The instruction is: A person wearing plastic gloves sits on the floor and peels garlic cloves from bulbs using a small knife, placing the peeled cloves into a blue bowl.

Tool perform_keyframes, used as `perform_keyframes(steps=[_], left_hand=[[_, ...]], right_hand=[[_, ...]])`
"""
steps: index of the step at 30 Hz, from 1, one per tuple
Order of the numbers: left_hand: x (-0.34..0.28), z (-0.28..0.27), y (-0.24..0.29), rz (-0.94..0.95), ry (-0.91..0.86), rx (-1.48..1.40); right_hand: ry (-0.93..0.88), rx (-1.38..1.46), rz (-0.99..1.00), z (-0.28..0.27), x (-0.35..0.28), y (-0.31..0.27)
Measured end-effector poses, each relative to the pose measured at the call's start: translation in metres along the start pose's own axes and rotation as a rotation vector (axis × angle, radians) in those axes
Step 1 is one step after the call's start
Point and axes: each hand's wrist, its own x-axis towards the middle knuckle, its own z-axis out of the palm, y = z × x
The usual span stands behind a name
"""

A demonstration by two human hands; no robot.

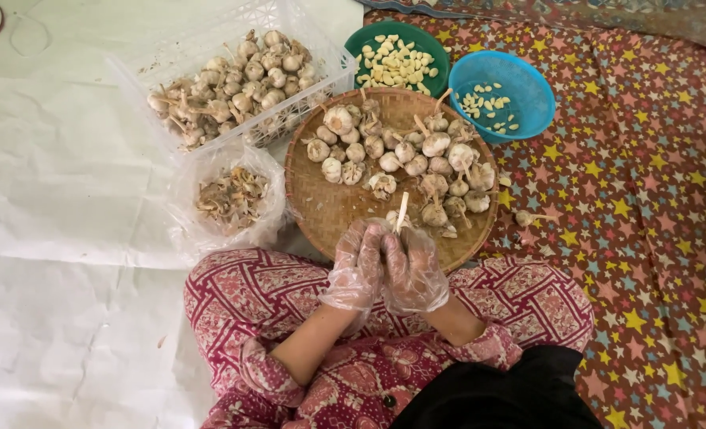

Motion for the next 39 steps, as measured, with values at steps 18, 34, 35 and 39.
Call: perform_keyframes(steps=[18, 34, 35, 39], left_hand=[[0.031, -0.021, 0.012, -0.631, -0.138, -1.105], [0.06, -0.052, -0.102, -0.778, 0.194, -1.119], [0.062, -0.057, -0.102, -0.738, 0.126, -1.146], [0.051, -0.076, -0.063, -0.603, 0.155, -1.217]], right_hand=[[0.137, 0.584, 0.494, 0.057, -0.096, -0.006], [-1.019, 1.055, 1.15, 0.122, 0.059, -0.003], [-1.042, 1.112, 1.21, 0.114, 0.093, -0.001], [-1.195, 1.194, 1.345, 0.13, 0.086, 0.016]])
